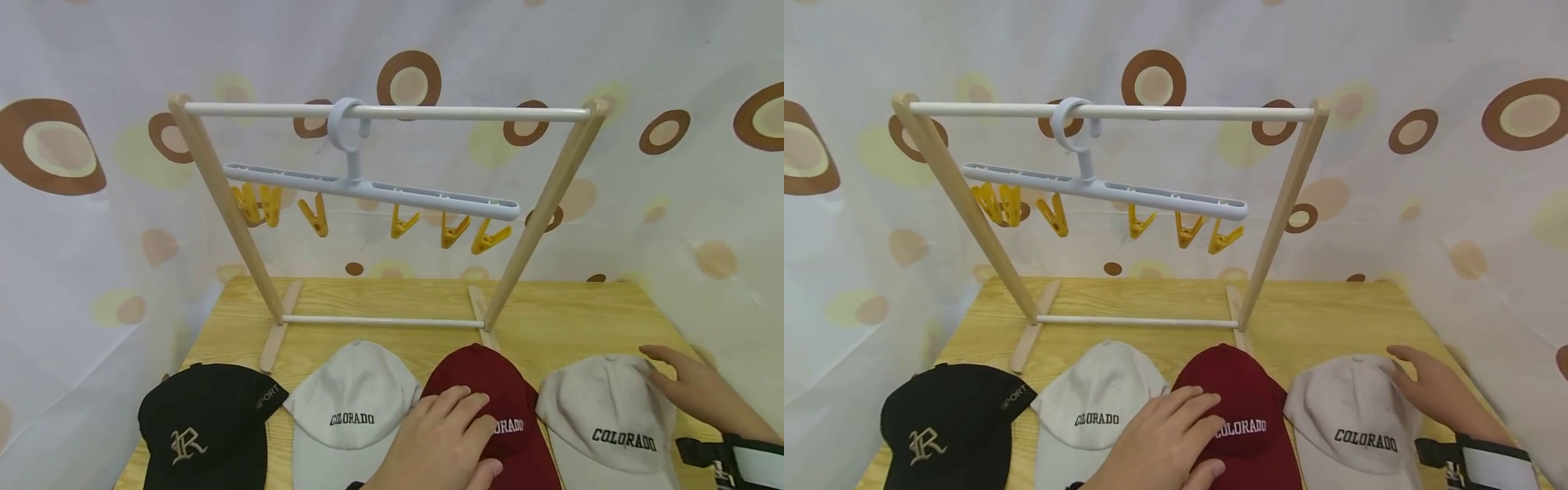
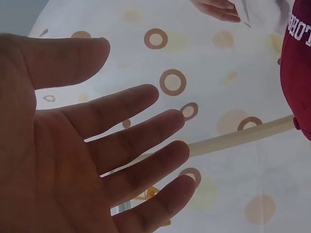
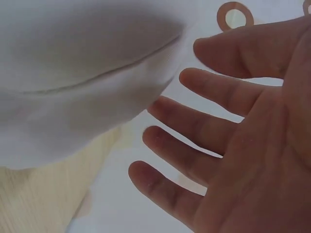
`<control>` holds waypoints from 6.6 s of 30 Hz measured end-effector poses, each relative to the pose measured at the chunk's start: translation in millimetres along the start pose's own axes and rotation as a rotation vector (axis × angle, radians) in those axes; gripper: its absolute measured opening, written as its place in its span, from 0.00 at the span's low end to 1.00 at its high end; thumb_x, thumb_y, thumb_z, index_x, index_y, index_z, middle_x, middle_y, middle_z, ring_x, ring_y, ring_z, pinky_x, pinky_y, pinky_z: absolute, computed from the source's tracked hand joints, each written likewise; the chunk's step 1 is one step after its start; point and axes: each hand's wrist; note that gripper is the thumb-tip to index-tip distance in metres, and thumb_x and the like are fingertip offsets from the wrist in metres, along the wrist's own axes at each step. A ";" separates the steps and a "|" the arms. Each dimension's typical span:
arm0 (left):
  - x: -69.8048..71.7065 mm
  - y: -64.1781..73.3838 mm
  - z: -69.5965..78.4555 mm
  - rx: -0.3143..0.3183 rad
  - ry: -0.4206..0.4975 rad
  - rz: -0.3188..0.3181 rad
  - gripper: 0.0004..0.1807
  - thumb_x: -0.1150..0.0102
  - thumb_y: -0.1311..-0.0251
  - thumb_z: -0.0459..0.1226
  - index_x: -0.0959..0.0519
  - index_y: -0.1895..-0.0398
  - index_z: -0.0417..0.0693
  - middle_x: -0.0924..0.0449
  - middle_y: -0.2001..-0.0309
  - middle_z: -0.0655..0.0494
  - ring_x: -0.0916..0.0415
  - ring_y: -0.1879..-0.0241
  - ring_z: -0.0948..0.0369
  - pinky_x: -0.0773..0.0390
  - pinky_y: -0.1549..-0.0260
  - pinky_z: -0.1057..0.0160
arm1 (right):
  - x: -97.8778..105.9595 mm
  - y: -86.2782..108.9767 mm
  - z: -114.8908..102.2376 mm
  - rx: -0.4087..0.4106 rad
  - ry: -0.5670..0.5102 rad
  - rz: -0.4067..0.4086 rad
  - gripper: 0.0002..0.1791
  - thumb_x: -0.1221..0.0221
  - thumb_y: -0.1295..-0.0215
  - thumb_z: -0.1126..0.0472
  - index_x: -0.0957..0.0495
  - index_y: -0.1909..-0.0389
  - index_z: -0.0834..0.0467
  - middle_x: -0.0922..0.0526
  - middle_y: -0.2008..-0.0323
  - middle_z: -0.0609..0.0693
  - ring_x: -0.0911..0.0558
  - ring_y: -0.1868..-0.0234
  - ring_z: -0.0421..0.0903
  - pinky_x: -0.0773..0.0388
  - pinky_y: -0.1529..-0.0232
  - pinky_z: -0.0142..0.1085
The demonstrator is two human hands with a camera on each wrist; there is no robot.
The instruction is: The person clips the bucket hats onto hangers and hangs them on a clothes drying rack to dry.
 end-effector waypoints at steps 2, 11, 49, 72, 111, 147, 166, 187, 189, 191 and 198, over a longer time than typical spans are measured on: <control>-1.1 0.3 1.4 -0.007 -0.010 0.003 0.17 0.38 0.45 0.57 0.18 0.60 0.59 0.18 0.49 0.62 0.23 0.48 0.64 0.22 0.54 0.68 | -0.8 1.3 2.4 -0.014 -0.002 -0.024 0.29 0.49 0.25 0.55 0.34 0.38 0.78 0.31 0.41 0.81 0.27 0.46 0.78 0.24 0.57 0.63; -5.9 -10.6 7.3 -0.013 0.047 -0.100 0.16 0.39 0.41 0.55 0.17 0.56 0.59 0.18 0.48 0.62 0.24 0.47 0.64 0.23 0.55 0.68 | -2.2 1.8 6.3 -0.015 -0.038 -0.017 0.31 0.51 0.23 0.52 0.34 0.37 0.77 0.30 0.40 0.80 0.28 0.45 0.78 0.25 0.54 0.64; -130.8 -139.9 38.9 0.150 0.322 -0.633 0.16 0.45 0.36 0.53 0.25 0.79 0.61 0.22 0.72 0.68 0.30 0.77 0.69 0.36 0.87 0.67 | -9.3 -3.3 -2.1 0.053 -0.012 0.011 0.25 0.43 0.29 0.57 0.28 0.40 0.72 0.24 0.43 0.74 0.21 0.48 0.71 0.22 0.55 0.61; -190.6 -144.8 83.1 0.364 0.510 -0.754 0.21 0.47 0.36 0.55 0.27 0.42 0.63 0.23 0.47 0.71 0.24 0.52 0.69 0.24 0.61 0.67 | -3.9 3.8 15.4 0.004 0.038 0.006 0.10 0.39 0.34 0.63 0.20 0.57 0.65 0.15 0.61 0.56 0.19 0.65 0.48 0.21 0.66 0.45; -50.0 -144.5 -4.7 0.225 1.277 -0.506 0.05 0.41 0.34 0.42 0.19 0.61 0.52 0.23 0.70 0.68 0.31 0.72 0.78 0.25 0.71 0.78 | 61.2 62.6 -62.5 0.532 -0.421 0.430 0.23 0.46 0.49 0.90 0.19 0.63 0.62 0.16 0.55 0.44 0.21 0.50 0.32 0.35 0.48 0.15; 48.3 -75.1 -78.8 0.232 1.114 -0.364 0.09 0.43 0.31 0.39 0.18 0.54 0.46 0.15 0.61 0.53 0.29 0.69 0.78 0.24 0.66 0.78 | 50.0 25.2 -232.6 0.937 -0.724 0.267 0.21 0.48 0.41 0.86 0.19 0.55 0.62 0.15 0.56 0.45 0.18 0.58 0.35 0.25 0.71 0.28; 52.3 -61.5 -79.2 0.252 0.889 -0.334 0.08 0.44 0.30 0.40 0.18 0.55 0.49 0.18 0.66 0.60 0.32 0.71 0.76 0.31 0.69 0.81 | 35.4 15.6 -239.4 0.845 -0.569 0.308 0.23 0.44 0.40 0.82 0.20 0.57 0.51 0.15 0.59 0.35 0.20 0.64 0.32 0.25 0.68 0.25; 50.8 -57.7 -76.0 0.207 0.672 -0.332 0.09 0.54 0.25 0.41 0.25 0.61 0.50 0.31 0.76 0.64 0.35 0.76 0.74 0.36 0.73 0.82 | 24.6 10.0 -237.5 0.812 -0.636 0.307 0.20 0.44 0.41 0.83 0.18 0.57 0.57 0.15 0.59 0.38 0.21 0.62 0.32 0.28 0.67 0.25; 50.9 -56.6 -76.1 0.225 0.651 -0.302 0.09 0.53 0.26 0.41 0.23 0.60 0.50 0.28 0.74 0.64 0.34 0.75 0.75 0.35 0.73 0.82 | 24.5 7.5 -239.5 0.803 -0.653 0.312 0.20 0.45 0.40 0.83 0.19 0.55 0.59 0.15 0.58 0.38 0.20 0.59 0.32 0.27 0.63 0.22; 51.4 -55.8 -76.5 0.247 0.626 -0.268 0.08 0.51 0.27 0.42 0.22 0.59 0.51 0.25 0.73 0.64 0.33 0.74 0.75 0.35 0.73 0.83 | 26.4 6.2 -243.7 0.752 -0.654 0.312 0.19 0.45 0.38 0.81 0.20 0.52 0.59 0.16 0.55 0.37 0.20 0.54 0.30 0.27 0.58 0.19; 56.4 -55.2 -84.7 0.323 0.582 -0.223 0.07 0.48 0.28 0.41 0.21 0.57 0.50 0.22 0.72 0.63 0.32 0.75 0.75 0.34 0.74 0.82 | 29.2 -8.8 -273.0 0.343 -0.661 0.570 0.25 0.41 0.32 0.67 0.29 0.35 0.57 0.30 0.45 0.29 0.26 0.52 0.24 0.32 0.53 0.13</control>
Point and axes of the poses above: each hand's wrist, its own y-axis away from the middle knuckle, its own x-axis out of the back of the hand, z = x × y
